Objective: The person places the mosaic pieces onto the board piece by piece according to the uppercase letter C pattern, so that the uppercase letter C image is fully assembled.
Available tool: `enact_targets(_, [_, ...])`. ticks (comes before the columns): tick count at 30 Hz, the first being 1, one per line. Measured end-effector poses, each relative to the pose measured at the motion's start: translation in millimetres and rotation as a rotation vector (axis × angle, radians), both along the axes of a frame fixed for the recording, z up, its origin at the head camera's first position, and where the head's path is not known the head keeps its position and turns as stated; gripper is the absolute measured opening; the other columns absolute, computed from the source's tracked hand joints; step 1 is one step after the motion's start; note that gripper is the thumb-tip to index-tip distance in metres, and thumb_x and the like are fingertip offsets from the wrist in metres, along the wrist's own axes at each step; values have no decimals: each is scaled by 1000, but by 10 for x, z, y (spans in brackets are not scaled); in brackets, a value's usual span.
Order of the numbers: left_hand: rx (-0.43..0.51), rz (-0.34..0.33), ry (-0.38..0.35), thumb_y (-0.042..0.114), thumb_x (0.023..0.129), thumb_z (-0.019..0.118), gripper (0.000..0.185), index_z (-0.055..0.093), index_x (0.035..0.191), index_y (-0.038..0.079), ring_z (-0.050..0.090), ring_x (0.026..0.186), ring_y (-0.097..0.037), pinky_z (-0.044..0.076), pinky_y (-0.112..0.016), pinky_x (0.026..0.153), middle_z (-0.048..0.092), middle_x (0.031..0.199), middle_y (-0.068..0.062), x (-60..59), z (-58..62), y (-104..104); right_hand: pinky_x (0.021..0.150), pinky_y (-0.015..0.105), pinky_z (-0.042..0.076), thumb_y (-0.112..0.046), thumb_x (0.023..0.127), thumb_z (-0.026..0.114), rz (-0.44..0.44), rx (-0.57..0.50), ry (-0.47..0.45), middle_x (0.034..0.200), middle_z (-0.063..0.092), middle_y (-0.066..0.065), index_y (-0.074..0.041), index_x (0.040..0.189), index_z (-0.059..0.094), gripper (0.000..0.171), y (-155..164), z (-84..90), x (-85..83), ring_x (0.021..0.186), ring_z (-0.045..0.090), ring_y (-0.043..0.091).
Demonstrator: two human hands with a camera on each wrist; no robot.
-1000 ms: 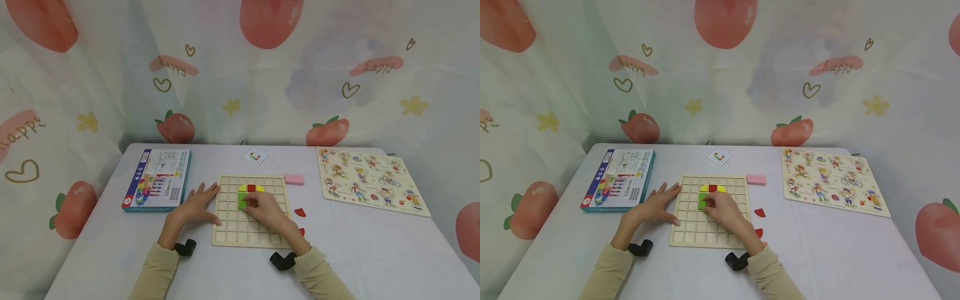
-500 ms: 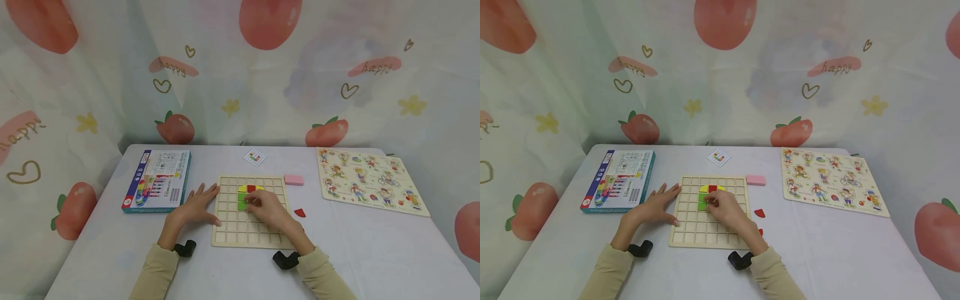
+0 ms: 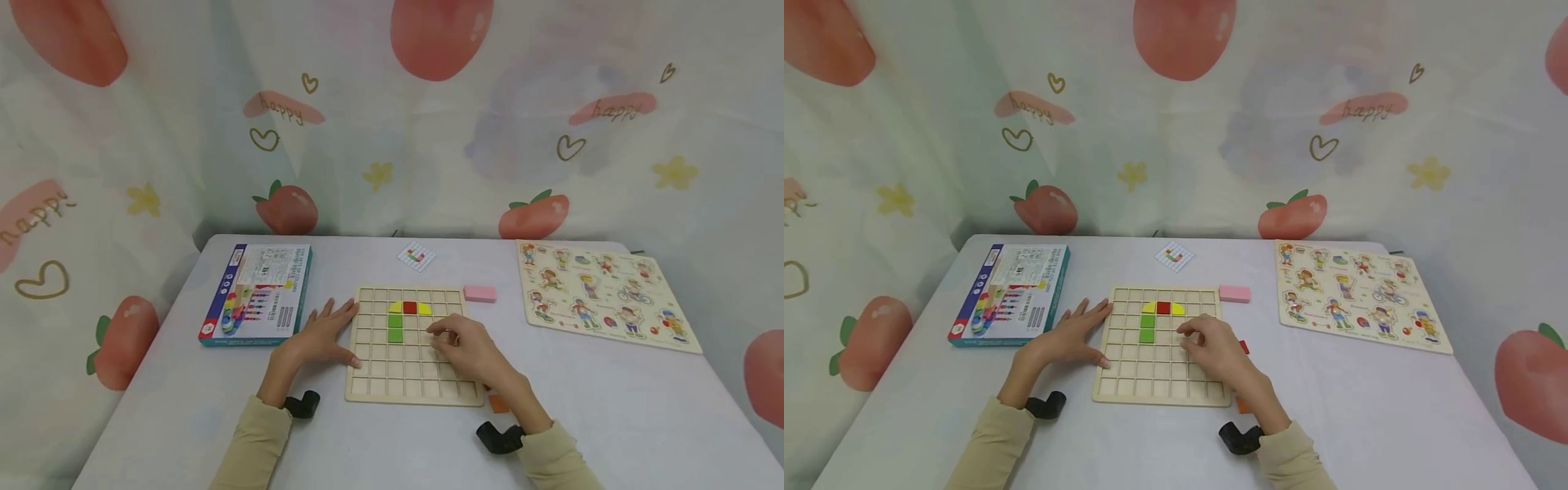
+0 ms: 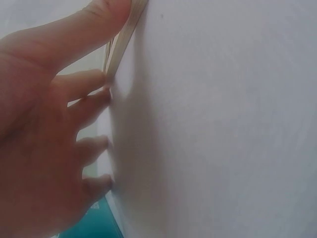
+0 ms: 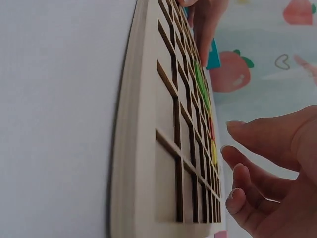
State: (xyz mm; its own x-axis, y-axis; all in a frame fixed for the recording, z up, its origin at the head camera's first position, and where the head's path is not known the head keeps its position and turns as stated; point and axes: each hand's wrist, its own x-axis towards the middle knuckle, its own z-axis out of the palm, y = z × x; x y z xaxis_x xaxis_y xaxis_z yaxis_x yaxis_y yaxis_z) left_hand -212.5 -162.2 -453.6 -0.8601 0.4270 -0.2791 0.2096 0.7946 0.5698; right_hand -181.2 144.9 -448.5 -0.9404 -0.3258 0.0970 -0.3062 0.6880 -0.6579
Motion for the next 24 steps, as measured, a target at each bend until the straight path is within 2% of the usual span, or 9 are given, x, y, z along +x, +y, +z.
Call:
enact_targets(4, [8,9,-5,37,77,90,111,26,164,11,-2,160,-39,-1,-62,128,16,173,-6,11,6,-6,61,22,46,-7,91,75,-35,29,7,94,68,0,-6,111,77,19,155,6,27,74,53,11])
enact_targets(9, [3,10,-5,37,77,90,111,26,164,11,-2,160,-39,-2,-62,128,16,173,-5,13,1,-7,59,22,46,-6,92,74,-80,33,-31,97,68,3,-4,113,74,21,369,13,59,78,54,14])
enact_targets(16, [-6,4,7,37,77,90,110,27,164,10,-1,160,-40,-1,-63,127,16,173,-6,7,-4,-12,68,24,51,-5,91,74,-140,87,-55,110,71,11,-3,118,72,27,593,7,78,85,60,17])
enact_targets(24, [3,0,19,38,76,90,111,28,163,11,-1,160,-40,-1,-64,127,17,173,-6,-4,-12,0,66,25,47,-11,89,78,-215,150,-94,105,67,13,1,118,71,33,733,-63,14,81,55,19])
